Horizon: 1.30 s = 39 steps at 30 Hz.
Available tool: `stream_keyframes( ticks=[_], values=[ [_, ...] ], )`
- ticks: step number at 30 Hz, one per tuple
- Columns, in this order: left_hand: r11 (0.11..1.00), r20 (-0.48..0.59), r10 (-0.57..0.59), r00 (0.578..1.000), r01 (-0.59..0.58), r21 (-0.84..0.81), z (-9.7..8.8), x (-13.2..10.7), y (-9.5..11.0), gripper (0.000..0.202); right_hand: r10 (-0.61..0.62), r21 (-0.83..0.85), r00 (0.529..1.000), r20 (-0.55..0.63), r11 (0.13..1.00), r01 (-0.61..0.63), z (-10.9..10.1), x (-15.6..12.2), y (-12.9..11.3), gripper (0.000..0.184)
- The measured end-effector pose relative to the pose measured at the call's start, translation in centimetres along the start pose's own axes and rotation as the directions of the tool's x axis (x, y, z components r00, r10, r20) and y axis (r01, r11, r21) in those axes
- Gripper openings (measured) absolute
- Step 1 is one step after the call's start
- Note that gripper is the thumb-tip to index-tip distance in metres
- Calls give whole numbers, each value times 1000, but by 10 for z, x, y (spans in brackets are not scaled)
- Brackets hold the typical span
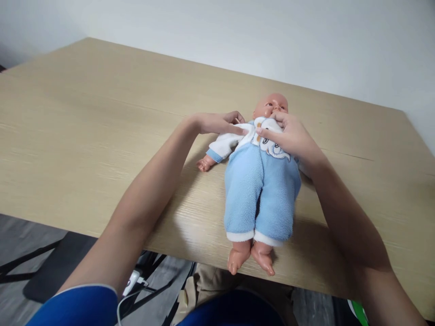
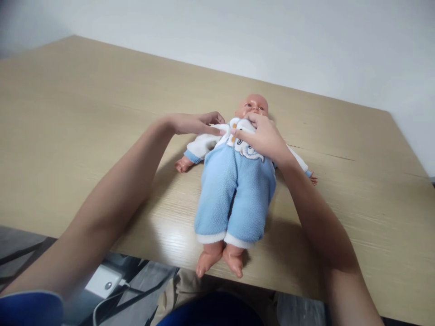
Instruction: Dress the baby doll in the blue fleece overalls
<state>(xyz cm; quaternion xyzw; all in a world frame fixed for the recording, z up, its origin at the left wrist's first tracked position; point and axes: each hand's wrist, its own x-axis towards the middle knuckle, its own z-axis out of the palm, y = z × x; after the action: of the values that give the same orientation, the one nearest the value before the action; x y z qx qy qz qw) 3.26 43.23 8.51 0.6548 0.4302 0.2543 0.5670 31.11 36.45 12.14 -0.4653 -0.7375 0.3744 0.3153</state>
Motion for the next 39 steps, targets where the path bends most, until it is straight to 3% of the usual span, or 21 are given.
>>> stream_keyframes(
  ticks=[4, 7, 11, 15, 17, 20, 23, 26, 29, 32, 35, 37, 39],
  values=[
    [996, -7, 4, 1000, -4, 94, 2, 1, 2, 50, 33, -267, 998, -60, 963, -48, -2, -2, 7, 30],
    [997, 13, -6, 1000, 5, 77, 3, 3, 3, 49, 11, -306, 993, -120, 951, -48, 4, -2, 15, 30],
    [1000, -43, 15, 999, -15, 13, 1, 4, 6, 45, -64, -324, 972, -225, 946, -13, 4, -13, 24, 33],
    [946, -75, 47, 996, -20, 324, -2, -3, 15, 44, -147, -421, 949, -278, 907, 17, -14, -51, 36, 47],
    [897, -78, 127, 989, -81, 434, 2, -10, 26, 42, -171, -483, 936, -307, 876, 2, -28, -81, 50, 54],
    [855, -78, 320, 944, -253, 453, 24, -21, 46, 37, -156, -563, 936, -316, 825, -53, -49, -130, 78, 60],
    [817, -22, 458, 889, -410, 405, 64, -21, 62, 30, -103, -580, 953, -284, 810, -85, -62, -166, 107, 69],
    [782, 46, 527, 848, -506, 365, 108, -4, 64, 28, -74, -566, 951, -300, 817, -115, -63, -180, 125, 70],
    [700, 134, 500, 855, -491, 519, 141, 20, 55, 27, -91, -528, 939, -332, 843, -105, -62, -178, 131, 60],
    [535, 165, 453, 876, -416, 735, 154, 34, 47, 22, -98, -423, 913, -395, 902, -87, -63, -172, 130, 59],
    [431, 180, 462, 869, -397, 810, 154, 37, 45, 26, -71, -258, 859, -508, 963, -72, -64, -166, 129, 72],
    [422, 218, 497, 840, -453, 785, 152, 35, 44, 30, -67, -146, 838, -542, 989, -16, -64, -157, 128, 78],
    [434, 248, 569, 784, -543, 719, 151, 33, 44, 34, -66, -18, 836, -544, 998, 67, -63, -143, 127, 75]
  ],
)
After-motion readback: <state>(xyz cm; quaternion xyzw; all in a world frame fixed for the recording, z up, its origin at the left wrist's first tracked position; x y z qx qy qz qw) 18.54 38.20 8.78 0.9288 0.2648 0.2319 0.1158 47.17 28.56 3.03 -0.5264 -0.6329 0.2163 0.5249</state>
